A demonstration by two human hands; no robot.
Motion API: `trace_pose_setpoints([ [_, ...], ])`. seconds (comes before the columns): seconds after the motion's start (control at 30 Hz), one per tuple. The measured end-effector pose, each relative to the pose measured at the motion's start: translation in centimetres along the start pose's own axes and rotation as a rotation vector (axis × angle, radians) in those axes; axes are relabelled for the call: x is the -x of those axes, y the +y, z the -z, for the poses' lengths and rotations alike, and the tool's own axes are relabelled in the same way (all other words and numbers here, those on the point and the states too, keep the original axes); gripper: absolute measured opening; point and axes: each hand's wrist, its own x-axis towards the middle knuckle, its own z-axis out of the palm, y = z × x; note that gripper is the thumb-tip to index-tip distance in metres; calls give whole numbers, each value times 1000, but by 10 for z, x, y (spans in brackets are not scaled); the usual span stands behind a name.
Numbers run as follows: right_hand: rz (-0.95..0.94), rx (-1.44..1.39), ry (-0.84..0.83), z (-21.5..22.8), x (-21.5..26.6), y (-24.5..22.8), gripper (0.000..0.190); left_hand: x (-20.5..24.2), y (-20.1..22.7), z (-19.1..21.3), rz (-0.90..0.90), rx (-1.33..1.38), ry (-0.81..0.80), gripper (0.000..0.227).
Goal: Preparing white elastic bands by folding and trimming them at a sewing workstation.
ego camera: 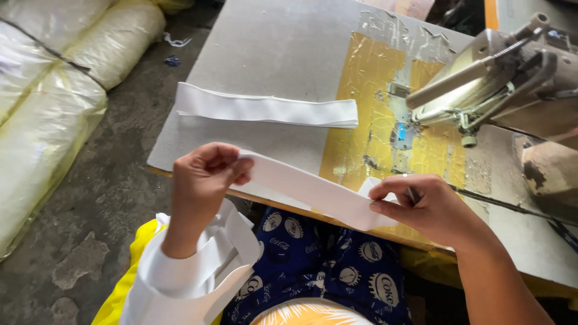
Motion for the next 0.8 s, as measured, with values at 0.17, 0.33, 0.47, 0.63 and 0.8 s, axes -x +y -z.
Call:
trace_pose_setpoints([
  [0.17,225,-112,-35,-8,-5,11,2,-5,-28,-28,-120,619,147,18],
  [0.33,351,-254,-64,-7,-4,40,37,14,16,-41,-125,639,1,20],
  [0.47,331,-384,-98,-11,-1,1,52,35,48,-60,-124,397,-117,14],
  [0.63,410,-221,-25,-19,9,-43,35,47,76,-73,-256,10,-223,2],
  [0.8,355,2,56,-19,21,-66,41,52,76,-83,-349,-35,-211,5],
])
